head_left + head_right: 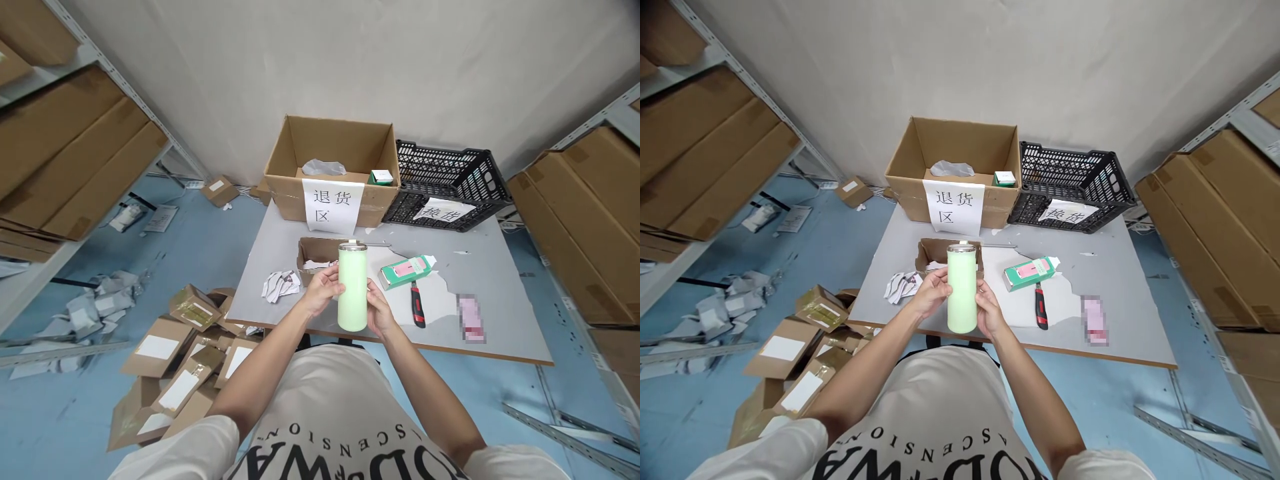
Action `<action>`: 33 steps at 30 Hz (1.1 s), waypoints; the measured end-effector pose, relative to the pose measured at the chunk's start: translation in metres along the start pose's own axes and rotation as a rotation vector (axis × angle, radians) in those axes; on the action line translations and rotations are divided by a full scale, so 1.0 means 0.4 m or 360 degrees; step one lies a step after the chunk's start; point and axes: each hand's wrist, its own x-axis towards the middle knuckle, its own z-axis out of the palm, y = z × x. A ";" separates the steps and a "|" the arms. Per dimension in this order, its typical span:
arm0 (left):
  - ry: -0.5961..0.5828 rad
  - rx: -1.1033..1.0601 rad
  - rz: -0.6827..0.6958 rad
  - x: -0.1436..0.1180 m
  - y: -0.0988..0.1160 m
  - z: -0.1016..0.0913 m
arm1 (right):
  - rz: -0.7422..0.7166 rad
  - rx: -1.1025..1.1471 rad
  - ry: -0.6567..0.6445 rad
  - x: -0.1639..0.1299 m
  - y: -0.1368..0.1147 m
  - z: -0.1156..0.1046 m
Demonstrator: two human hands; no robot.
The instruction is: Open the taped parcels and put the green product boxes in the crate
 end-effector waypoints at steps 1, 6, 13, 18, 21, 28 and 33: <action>0.0038 0.0005 0.0038 0.000 -0.006 0.001 | -0.0021 -0.0071 0.0005 0.001 -0.002 -0.003; 0.0196 0.0101 0.0235 -0.005 -0.022 0.006 | -0.0249 -0.0331 0.0035 0.015 -0.005 -0.017; 0.0381 0.0451 0.0542 -0.018 -0.034 0.028 | -0.0685 -0.0680 0.0204 -0.003 -0.027 -0.011; 0.0595 0.0771 0.0678 -0.028 -0.052 0.041 | -0.0610 -0.0779 0.0172 -0.010 -0.054 0.029; 0.0655 0.0897 0.0759 -0.033 -0.060 0.045 | -0.0517 -0.0767 0.0213 -0.002 -0.061 0.049; 0.0677 0.1094 0.0751 -0.048 -0.042 0.074 | -0.0414 -0.0646 0.0260 0.018 -0.079 0.055; 0.0360 0.1020 0.0768 -0.067 -0.021 0.058 | -0.0390 -0.0518 0.0052 0.041 -0.097 -0.003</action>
